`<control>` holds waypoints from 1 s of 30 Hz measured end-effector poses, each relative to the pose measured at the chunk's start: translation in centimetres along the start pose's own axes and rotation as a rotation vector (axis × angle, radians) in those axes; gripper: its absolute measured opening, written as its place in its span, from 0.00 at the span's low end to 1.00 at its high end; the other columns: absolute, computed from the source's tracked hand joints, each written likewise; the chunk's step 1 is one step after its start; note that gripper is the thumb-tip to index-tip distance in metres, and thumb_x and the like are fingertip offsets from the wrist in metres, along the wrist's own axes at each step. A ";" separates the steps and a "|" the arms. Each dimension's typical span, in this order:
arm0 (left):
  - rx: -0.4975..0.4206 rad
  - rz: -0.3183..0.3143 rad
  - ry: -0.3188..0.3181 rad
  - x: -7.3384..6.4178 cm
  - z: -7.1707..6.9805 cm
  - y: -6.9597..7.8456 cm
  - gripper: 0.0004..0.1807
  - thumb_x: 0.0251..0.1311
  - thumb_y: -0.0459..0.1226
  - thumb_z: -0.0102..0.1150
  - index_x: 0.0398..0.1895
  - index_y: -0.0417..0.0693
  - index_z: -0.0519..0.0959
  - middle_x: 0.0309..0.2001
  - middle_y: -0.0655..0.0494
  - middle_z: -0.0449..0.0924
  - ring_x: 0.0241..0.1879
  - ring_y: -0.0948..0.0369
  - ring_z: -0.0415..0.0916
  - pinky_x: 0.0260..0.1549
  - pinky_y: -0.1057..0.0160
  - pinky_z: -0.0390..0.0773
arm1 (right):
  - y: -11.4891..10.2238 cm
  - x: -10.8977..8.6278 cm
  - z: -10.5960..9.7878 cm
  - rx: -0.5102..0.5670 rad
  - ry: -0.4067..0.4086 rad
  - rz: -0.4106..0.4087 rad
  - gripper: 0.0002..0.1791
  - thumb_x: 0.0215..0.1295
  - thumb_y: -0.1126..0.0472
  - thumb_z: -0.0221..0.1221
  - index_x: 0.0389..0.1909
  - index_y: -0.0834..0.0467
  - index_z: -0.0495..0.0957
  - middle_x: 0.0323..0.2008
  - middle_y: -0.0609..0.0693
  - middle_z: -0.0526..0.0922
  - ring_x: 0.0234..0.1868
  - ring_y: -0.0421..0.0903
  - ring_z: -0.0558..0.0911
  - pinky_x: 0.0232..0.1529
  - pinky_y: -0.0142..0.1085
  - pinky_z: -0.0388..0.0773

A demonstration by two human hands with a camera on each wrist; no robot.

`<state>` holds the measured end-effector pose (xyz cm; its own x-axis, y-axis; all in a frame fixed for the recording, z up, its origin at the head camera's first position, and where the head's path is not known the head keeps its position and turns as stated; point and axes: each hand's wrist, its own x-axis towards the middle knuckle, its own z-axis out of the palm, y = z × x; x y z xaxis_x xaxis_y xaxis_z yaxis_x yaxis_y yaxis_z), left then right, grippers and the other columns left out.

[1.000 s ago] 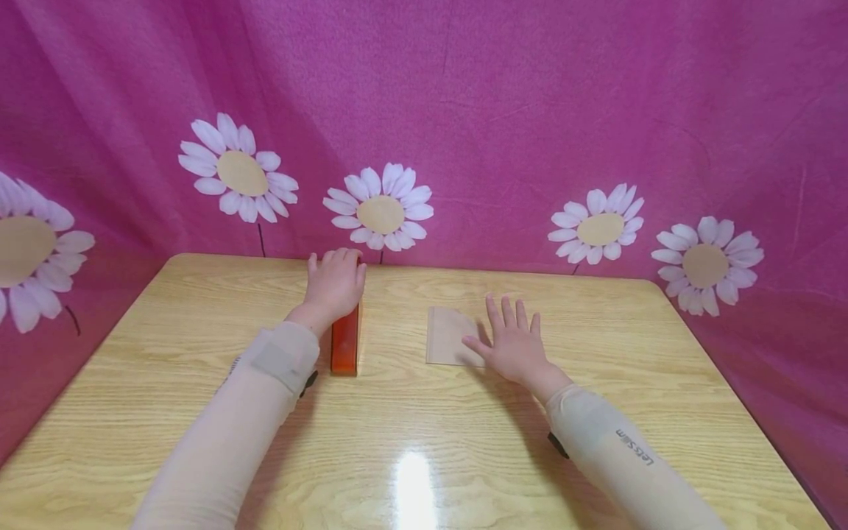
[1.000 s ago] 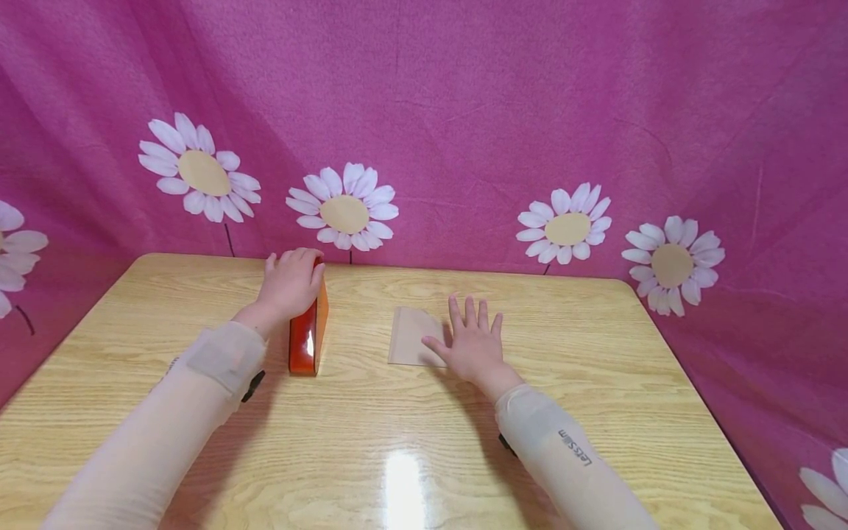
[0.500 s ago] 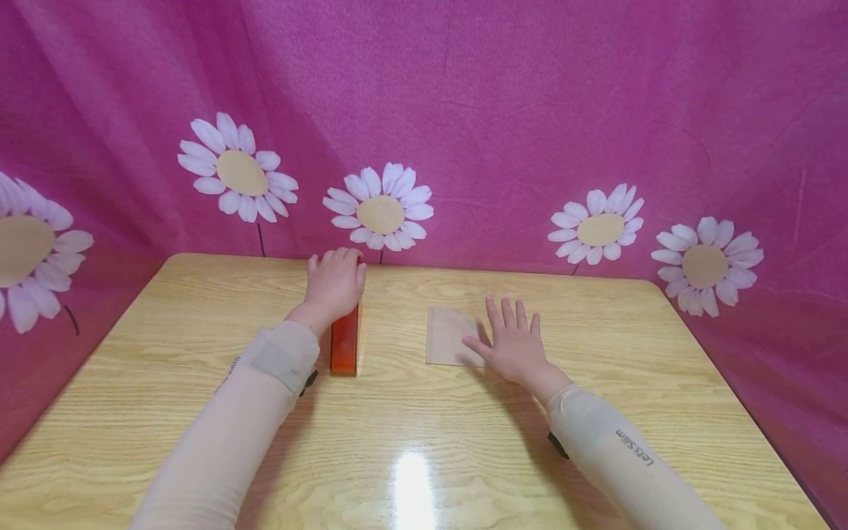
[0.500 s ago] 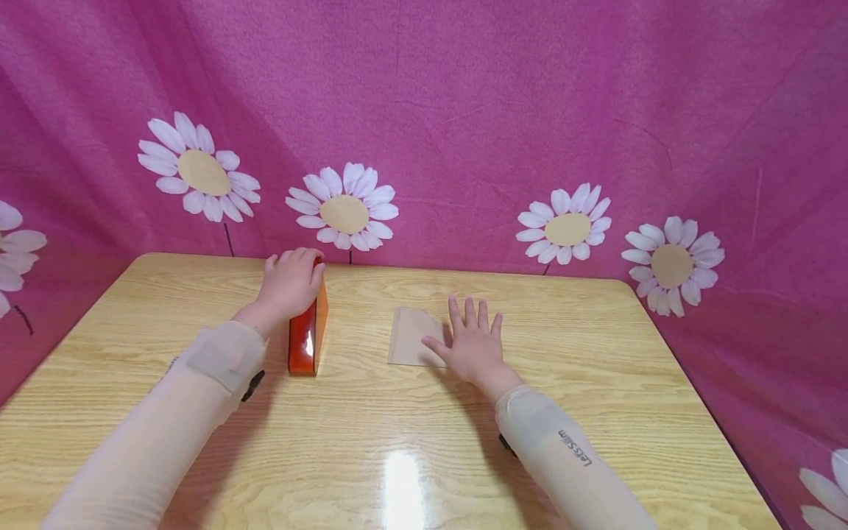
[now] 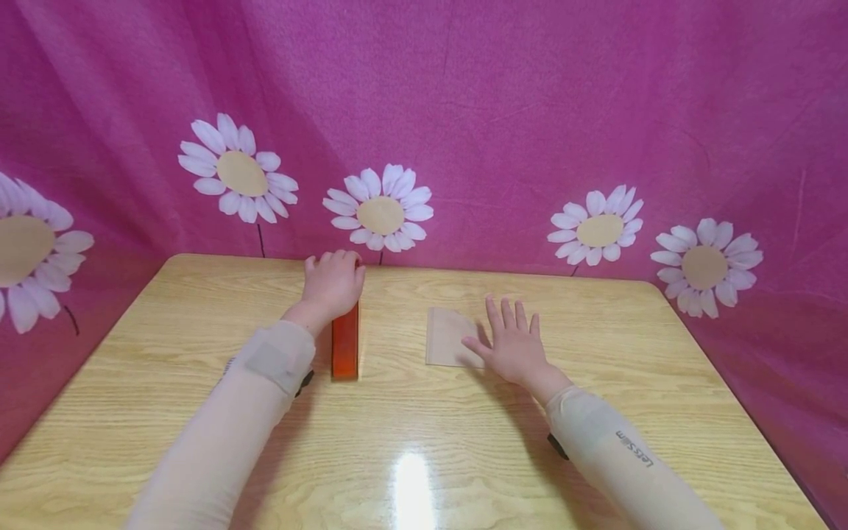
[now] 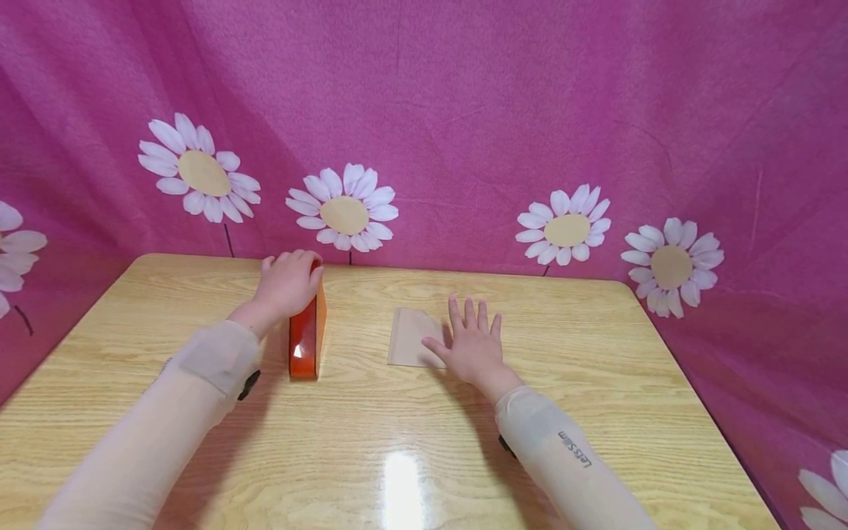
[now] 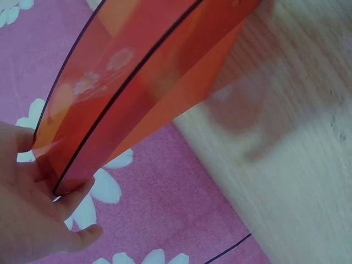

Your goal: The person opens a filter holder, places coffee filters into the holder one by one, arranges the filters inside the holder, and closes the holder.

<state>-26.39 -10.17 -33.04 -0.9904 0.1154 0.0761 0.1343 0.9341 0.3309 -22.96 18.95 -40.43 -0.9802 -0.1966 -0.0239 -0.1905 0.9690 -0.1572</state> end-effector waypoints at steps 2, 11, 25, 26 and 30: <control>-0.001 -0.004 -0.012 -0.1 -0.2 -0.1 0.19 0.70 0.44 0.40 0.55 0.42 0.70 0.52 0.46 0.73 0.55 0.47 0.66 0.62 0.41 0.49 | 0.0 -0.1 0.0 0.005 0.004 0.001 0.49 0.63 0.31 0.42 0.74 0.57 0.39 0.72 0.65 0.45 0.72 0.66 0.41 0.67 0.64 0.35; -0.006 -0.007 -0.062 -0.2 -0.9 -0.4 0.21 0.68 0.44 0.43 0.57 0.41 0.70 0.54 0.45 0.74 0.56 0.47 0.66 0.60 0.41 0.52 | -0.1 0.0 0.0 0.012 0.006 0.002 0.48 0.63 0.32 0.43 0.74 0.57 0.39 0.72 0.65 0.45 0.72 0.66 0.40 0.67 0.63 0.35; -0.058 -0.037 -0.135 -0.5 -2.1 -0.5 0.20 0.64 0.45 0.49 0.53 0.43 0.73 0.46 0.47 0.79 0.50 0.49 0.72 0.59 0.42 0.56 | -0.3 -0.1 -0.2 0.008 0.003 -0.004 0.48 0.64 0.32 0.43 0.73 0.57 0.40 0.72 0.65 0.45 0.72 0.66 0.40 0.67 0.63 0.36; -0.063 -0.039 -0.137 -0.5 -2.2 -0.5 0.20 0.64 0.46 0.49 0.53 0.43 0.74 0.45 0.47 0.79 0.49 0.49 0.73 0.59 0.42 0.56 | -0.3 -0.1 -0.2 0.007 0.001 -0.004 0.48 0.63 0.32 0.42 0.73 0.57 0.40 0.72 0.65 0.45 0.72 0.66 0.40 0.67 0.63 0.36; -0.074 -0.047 -0.148 -0.5 -2.4 -0.4 0.20 0.63 0.46 0.50 0.51 0.43 0.74 0.45 0.47 0.80 0.49 0.49 0.73 0.58 0.42 0.56 | -0.2 0.0 -0.2 -0.002 -0.006 -0.004 0.48 0.63 0.31 0.41 0.74 0.57 0.39 0.72 0.65 0.45 0.72 0.66 0.41 0.67 0.62 0.36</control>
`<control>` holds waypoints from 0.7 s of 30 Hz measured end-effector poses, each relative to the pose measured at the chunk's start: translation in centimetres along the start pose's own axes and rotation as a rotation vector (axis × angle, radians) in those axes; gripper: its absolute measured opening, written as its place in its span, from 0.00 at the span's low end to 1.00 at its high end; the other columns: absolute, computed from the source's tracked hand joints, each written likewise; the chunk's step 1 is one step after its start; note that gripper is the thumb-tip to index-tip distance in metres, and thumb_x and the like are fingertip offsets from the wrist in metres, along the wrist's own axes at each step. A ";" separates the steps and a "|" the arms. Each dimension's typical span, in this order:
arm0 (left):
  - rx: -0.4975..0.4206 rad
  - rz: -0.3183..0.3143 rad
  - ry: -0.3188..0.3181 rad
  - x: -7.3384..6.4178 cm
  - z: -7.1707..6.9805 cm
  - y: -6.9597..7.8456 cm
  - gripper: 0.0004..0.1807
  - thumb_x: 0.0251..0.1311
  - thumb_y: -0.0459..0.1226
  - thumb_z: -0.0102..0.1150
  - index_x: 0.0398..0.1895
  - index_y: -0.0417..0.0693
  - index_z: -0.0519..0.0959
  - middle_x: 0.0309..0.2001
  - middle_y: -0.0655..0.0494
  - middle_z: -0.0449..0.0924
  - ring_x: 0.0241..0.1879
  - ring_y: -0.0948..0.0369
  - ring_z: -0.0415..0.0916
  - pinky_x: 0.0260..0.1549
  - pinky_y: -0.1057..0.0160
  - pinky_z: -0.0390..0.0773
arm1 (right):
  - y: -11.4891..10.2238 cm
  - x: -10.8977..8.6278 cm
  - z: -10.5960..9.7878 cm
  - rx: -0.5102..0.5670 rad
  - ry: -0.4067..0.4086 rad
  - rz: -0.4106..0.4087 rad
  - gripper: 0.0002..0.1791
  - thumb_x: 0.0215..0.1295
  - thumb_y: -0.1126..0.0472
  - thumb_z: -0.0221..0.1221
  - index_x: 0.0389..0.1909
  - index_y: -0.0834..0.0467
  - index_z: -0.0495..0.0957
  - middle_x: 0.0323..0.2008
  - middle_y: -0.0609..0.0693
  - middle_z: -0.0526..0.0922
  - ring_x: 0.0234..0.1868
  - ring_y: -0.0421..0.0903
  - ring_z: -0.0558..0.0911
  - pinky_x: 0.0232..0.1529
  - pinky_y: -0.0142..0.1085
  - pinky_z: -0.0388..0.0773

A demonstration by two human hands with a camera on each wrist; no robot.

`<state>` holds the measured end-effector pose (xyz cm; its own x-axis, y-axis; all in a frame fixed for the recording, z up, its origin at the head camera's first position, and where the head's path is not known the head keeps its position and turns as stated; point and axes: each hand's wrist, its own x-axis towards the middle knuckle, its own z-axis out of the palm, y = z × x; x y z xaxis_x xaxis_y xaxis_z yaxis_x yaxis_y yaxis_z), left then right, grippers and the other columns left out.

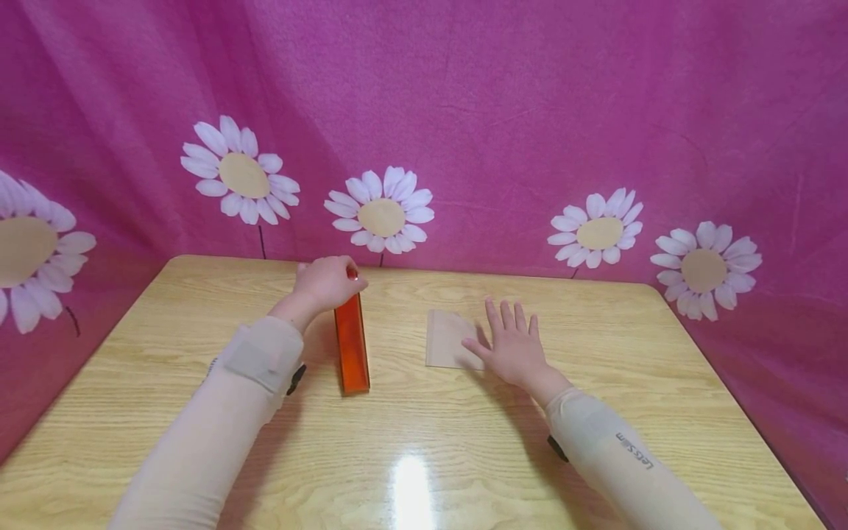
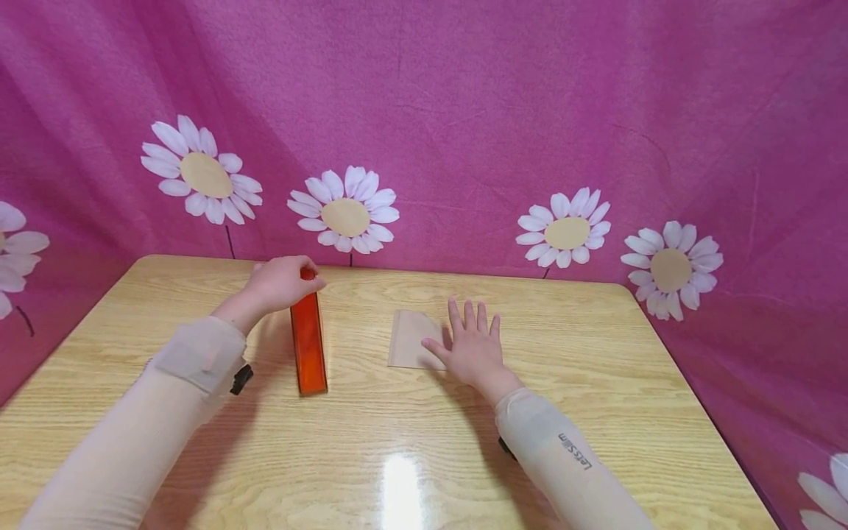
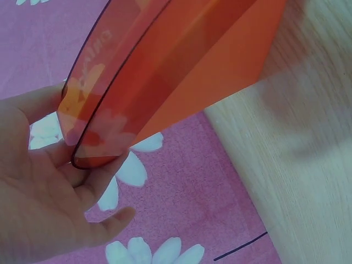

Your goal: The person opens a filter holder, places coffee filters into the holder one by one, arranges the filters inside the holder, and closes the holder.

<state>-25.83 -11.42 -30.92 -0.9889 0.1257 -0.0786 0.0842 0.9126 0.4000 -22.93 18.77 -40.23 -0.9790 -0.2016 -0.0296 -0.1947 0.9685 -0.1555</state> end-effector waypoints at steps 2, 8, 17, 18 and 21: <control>-0.006 -0.007 -0.006 -0.1 -0.1 0.1 0.20 0.63 0.46 0.50 0.50 0.43 0.75 0.45 0.47 0.80 0.49 0.49 0.73 0.58 0.42 0.56 | 0.0 0.0 0.0 0.002 -0.001 0.001 0.49 0.63 0.31 0.41 0.74 0.57 0.38 0.72 0.65 0.45 0.72 0.66 0.41 0.67 0.63 0.35; -0.031 -0.029 -0.015 -0.3 -0.3 0.3 0.20 0.60 0.48 0.53 0.48 0.43 0.76 0.43 0.48 0.80 0.46 0.51 0.74 0.57 0.43 0.59 | 0.1 0.0 0.1 0.003 -0.004 0.007 0.48 0.63 0.31 0.41 0.74 0.57 0.39 0.72 0.64 0.45 0.73 0.65 0.41 0.68 0.62 0.35; -0.022 -0.024 -0.055 -0.3 -0.6 0.5 0.22 0.59 0.49 0.54 0.51 0.45 0.76 0.46 0.49 0.80 0.48 0.51 0.74 0.54 0.45 0.63 | 0.1 0.1 0.1 0.006 0.006 0.002 0.48 0.64 0.32 0.42 0.73 0.57 0.40 0.72 0.65 0.46 0.72 0.65 0.42 0.68 0.62 0.36; -0.016 -0.024 -0.060 -0.3 -0.6 0.5 0.22 0.59 0.49 0.54 0.50 0.45 0.76 0.46 0.50 0.81 0.48 0.52 0.74 0.53 0.46 0.64 | 0.0 0.1 0.1 0.006 0.007 0.002 0.48 0.64 0.32 0.42 0.73 0.58 0.40 0.72 0.65 0.46 0.72 0.65 0.42 0.68 0.62 0.36; 0.004 -0.033 -0.074 -0.1 -0.7 0.4 0.20 0.59 0.50 0.54 0.47 0.47 0.78 0.42 0.51 0.81 0.43 0.54 0.74 0.46 0.50 0.68 | 0.1 0.2 0.2 0.002 0.007 0.002 0.47 0.64 0.32 0.42 0.73 0.58 0.40 0.72 0.65 0.46 0.72 0.65 0.42 0.68 0.61 0.37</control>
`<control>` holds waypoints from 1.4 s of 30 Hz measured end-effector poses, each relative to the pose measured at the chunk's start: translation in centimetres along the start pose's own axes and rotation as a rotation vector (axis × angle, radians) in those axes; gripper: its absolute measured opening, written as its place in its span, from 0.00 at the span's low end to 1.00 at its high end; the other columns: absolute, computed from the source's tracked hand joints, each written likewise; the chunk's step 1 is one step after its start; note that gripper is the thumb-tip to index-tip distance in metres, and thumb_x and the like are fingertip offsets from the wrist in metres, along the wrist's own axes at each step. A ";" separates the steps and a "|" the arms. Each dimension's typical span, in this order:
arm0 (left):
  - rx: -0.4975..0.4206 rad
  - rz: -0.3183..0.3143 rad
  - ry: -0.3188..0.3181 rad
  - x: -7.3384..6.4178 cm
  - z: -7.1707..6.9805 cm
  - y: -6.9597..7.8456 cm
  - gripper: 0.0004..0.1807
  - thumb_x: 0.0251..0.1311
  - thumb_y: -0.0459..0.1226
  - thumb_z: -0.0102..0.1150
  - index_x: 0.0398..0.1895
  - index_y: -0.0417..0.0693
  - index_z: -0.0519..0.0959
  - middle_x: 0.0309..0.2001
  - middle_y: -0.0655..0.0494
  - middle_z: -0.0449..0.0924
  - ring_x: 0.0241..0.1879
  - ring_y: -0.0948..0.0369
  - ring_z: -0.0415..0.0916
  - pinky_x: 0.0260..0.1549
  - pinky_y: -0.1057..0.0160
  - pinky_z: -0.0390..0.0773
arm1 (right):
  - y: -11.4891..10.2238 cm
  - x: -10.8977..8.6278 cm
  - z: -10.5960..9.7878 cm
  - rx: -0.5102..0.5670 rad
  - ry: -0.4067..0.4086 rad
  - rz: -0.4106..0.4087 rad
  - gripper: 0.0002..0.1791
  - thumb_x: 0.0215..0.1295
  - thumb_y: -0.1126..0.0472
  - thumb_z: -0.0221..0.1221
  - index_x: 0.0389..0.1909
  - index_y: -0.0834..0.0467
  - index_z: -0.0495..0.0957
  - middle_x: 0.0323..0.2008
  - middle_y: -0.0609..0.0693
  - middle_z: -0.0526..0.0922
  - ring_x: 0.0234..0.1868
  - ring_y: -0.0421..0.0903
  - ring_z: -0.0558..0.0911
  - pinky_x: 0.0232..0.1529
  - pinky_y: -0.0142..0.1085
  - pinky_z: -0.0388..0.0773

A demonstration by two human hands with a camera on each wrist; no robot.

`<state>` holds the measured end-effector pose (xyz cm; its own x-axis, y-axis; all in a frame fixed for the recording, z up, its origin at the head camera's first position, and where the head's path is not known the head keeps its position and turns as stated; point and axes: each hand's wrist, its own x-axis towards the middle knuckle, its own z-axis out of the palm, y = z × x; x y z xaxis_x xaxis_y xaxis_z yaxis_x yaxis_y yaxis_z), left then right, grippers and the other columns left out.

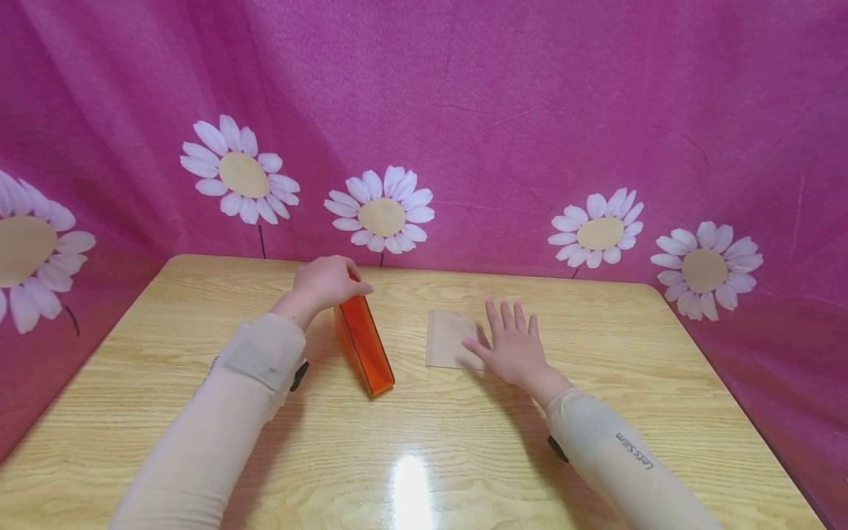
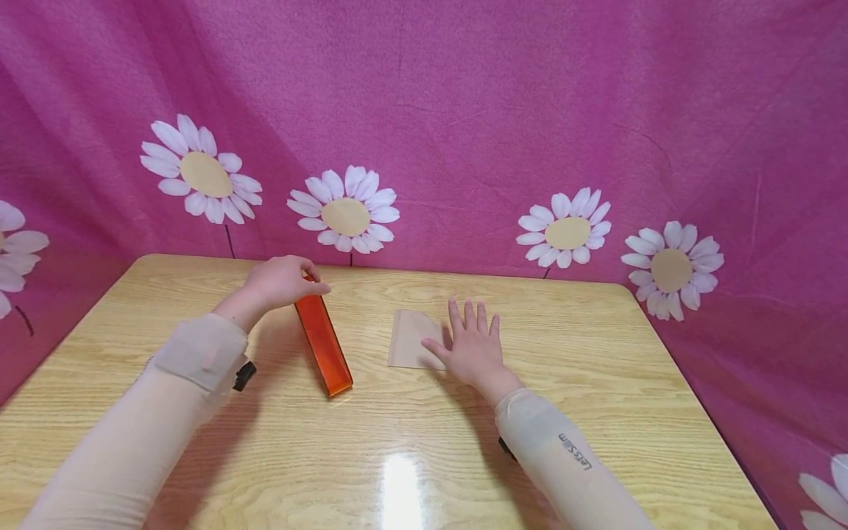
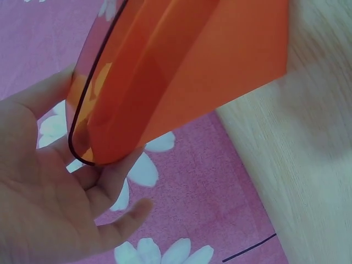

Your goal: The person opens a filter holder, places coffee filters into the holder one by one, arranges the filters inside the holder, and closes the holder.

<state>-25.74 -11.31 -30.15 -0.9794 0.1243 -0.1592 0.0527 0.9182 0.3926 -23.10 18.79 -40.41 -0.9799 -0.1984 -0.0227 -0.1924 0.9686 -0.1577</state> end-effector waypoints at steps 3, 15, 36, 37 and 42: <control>0.007 -0.015 -0.013 0.0 -0.1 0.0 0.19 0.58 0.51 0.55 0.44 0.47 0.79 0.40 0.53 0.81 0.41 0.56 0.74 0.40 0.55 0.69 | 0.0 0.0 0.0 -0.007 0.000 -0.003 0.48 0.64 0.32 0.42 0.73 0.58 0.40 0.72 0.65 0.46 0.72 0.65 0.42 0.68 0.61 0.37; 0.034 -0.034 -0.041 -0.3 -0.3 0.4 0.17 0.56 0.53 0.57 0.23 0.50 0.72 0.22 0.58 0.67 0.30 0.59 0.69 0.29 0.62 0.64 | -0.2 -0.4 -0.1 0.017 0.033 -0.022 0.51 0.61 0.27 0.39 0.73 0.60 0.43 0.71 0.67 0.49 0.72 0.66 0.43 0.69 0.60 0.38; 0.032 -0.079 -0.139 -0.9 -0.7 0.8 0.24 0.54 0.55 0.57 0.40 0.45 0.77 0.36 0.52 0.78 0.43 0.54 0.74 0.45 0.53 0.69 | -1.4 -0.4 -0.7 0.034 0.007 -0.039 0.47 0.65 0.33 0.42 0.73 0.59 0.41 0.72 0.65 0.46 0.73 0.65 0.41 0.69 0.59 0.36; 0.028 -0.078 -0.143 -1.0 -0.7 0.8 0.25 0.54 0.55 0.57 0.42 0.44 0.77 0.38 0.51 0.78 0.44 0.54 0.74 0.47 0.53 0.70 | -1.5 -0.4 -0.7 0.035 0.012 -0.043 0.47 0.65 0.33 0.42 0.73 0.59 0.42 0.72 0.65 0.46 0.72 0.65 0.42 0.69 0.59 0.37; -0.001 -0.081 -0.159 -1.1 -0.8 0.8 0.27 0.55 0.54 0.57 0.48 0.43 0.76 0.43 0.49 0.78 0.46 0.53 0.73 0.50 0.51 0.71 | -2.1 -0.2 -1.1 0.045 0.044 -0.062 0.46 0.64 0.34 0.44 0.72 0.60 0.46 0.71 0.65 0.49 0.72 0.65 0.45 0.70 0.58 0.39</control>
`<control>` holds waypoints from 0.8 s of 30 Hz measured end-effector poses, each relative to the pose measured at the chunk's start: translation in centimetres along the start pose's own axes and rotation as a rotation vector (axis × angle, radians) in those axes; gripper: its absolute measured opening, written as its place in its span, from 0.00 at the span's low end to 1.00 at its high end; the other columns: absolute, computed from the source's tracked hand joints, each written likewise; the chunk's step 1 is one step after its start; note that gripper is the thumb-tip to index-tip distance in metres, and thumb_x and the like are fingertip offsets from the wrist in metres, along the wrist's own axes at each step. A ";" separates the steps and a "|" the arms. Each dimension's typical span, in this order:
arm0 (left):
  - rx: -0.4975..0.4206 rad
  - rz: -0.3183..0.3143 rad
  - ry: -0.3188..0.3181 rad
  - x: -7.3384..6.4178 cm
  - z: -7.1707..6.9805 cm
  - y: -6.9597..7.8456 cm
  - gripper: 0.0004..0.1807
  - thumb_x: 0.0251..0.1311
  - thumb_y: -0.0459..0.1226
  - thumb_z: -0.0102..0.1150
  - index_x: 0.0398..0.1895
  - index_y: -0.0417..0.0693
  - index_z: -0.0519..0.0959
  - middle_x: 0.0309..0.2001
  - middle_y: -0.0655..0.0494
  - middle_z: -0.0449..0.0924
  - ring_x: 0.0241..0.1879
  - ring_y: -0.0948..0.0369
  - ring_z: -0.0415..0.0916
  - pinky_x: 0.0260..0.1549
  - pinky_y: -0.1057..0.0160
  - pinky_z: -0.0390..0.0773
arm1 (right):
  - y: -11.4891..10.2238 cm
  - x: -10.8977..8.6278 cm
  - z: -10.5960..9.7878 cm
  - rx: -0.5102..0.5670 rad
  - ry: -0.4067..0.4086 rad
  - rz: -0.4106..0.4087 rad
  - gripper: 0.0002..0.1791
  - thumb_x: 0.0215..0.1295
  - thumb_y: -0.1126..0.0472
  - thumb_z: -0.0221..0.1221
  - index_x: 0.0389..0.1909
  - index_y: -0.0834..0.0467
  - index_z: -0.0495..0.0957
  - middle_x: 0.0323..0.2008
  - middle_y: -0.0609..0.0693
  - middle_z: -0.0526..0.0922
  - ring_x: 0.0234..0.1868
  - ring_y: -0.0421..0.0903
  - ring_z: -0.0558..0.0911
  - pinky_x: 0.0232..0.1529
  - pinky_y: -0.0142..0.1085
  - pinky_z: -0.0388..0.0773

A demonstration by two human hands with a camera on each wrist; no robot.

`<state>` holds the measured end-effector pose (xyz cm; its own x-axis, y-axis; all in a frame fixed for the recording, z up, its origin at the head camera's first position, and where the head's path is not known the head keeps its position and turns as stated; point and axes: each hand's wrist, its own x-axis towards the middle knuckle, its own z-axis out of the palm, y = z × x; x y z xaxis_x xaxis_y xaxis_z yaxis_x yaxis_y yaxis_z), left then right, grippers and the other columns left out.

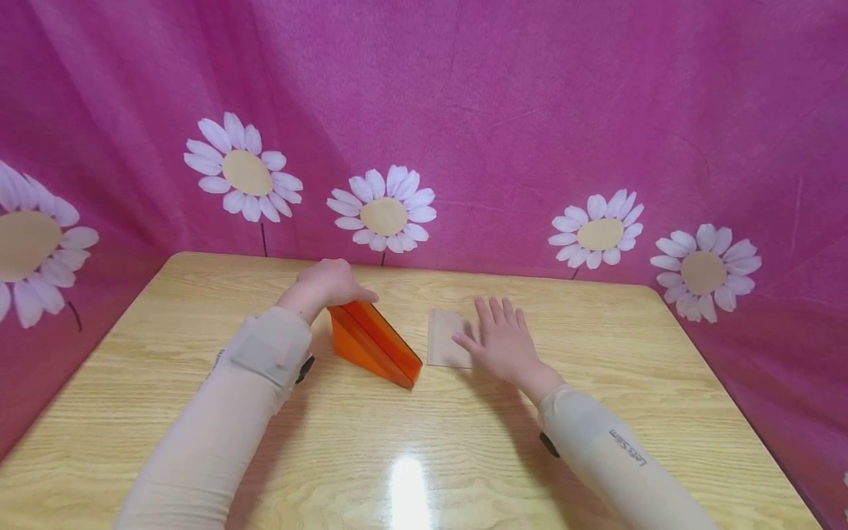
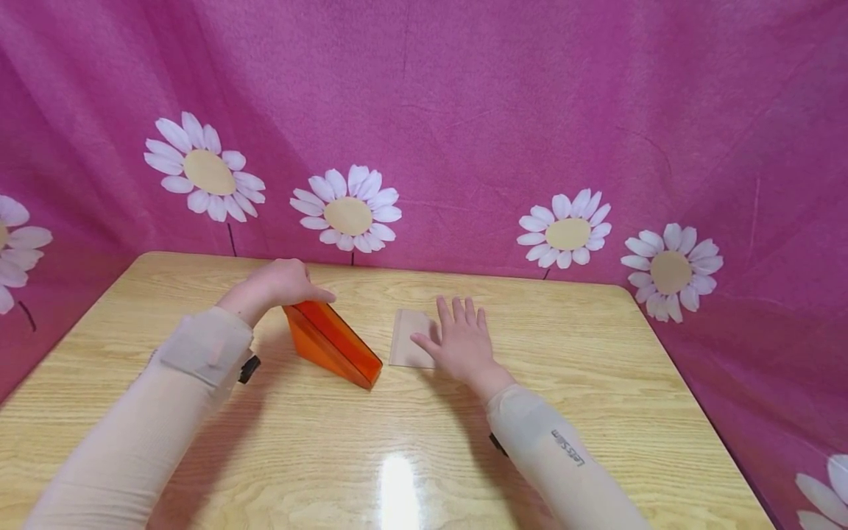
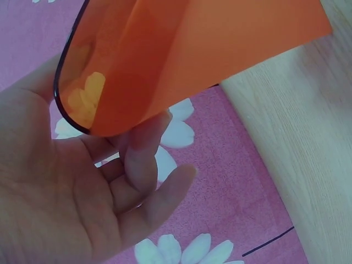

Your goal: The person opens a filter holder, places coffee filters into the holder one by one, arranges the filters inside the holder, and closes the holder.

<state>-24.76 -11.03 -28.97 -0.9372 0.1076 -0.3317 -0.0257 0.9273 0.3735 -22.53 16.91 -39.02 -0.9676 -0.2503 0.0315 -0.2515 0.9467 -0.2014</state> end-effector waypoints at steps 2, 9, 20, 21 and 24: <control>-0.010 -0.003 -0.003 0.0 0.0 0.0 0.27 0.55 0.54 0.57 0.48 0.43 0.76 0.42 0.49 0.78 0.46 0.53 0.74 0.50 0.52 0.71 | -0.4 0.1 -0.1 0.000 0.006 -0.014 0.46 0.64 0.34 0.45 0.72 0.60 0.47 0.71 0.65 0.50 0.72 0.65 0.46 0.69 0.58 0.40; -0.024 0.004 -0.005 0.0 0.0 -0.1 0.24 0.55 0.54 0.58 0.42 0.43 0.77 0.37 0.51 0.77 0.41 0.55 0.74 0.46 0.56 0.73 | -2.1 0.3 -0.3 0.000 0.003 -0.056 0.45 0.64 0.34 0.44 0.72 0.60 0.48 0.71 0.64 0.51 0.72 0.64 0.47 0.70 0.57 0.42; -0.056 0.009 -0.009 0.1 0.2 0.0 0.23 0.55 0.54 0.58 0.37 0.44 0.78 0.32 0.53 0.74 0.38 0.55 0.74 0.43 0.58 0.73 | -4.2 0.3 -0.7 0.024 0.002 -0.108 0.44 0.63 0.34 0.46 0.72 0.59 0.50 0.71 0.63 0.53 0.72 0.62 0.48 0.70 0.55 0.42; -0.058 0.007 -0.008 0.1 0.2 0.0 0.22 0.55 0.54 0.58 0.36 0.44 0.78 0.31 0.53 0.74 0.38 0.56 0.74 0.42 0.59 0.73 | -4.4 0.3 -0.7 0.030 -0.006 -0.118 0.45 0.63 0.34 0.45 0.72 0.59 0.50 0.71 0.63 0.53 0.72 0.62 0.48 0.70 0.55 0.43; -0.063 0.001 -0.008 0.2 0.2 0.0 0.22 0.54 0.54 0.58 0.35 0.44 0.78 0.30 0.53 0.76 0.36 0.56 0.74 0.40 0.60 0.72 | -5.4 0.4 -1.0 0.065 -0.047 -0.142 0.45 0.64 0.34 0.45 0.72 0.60 0.49 0.71 0.62 0.53 0.73 0.60 0.49 0.71 0.52 0.43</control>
<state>-24.82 -10.97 -29.25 -0.9345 0.1116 -0.3380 -0.0469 0.9028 0.4275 -21.54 11.92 -36.98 -0.9202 -0.3911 0.0181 -0.3820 0.8866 -0.2608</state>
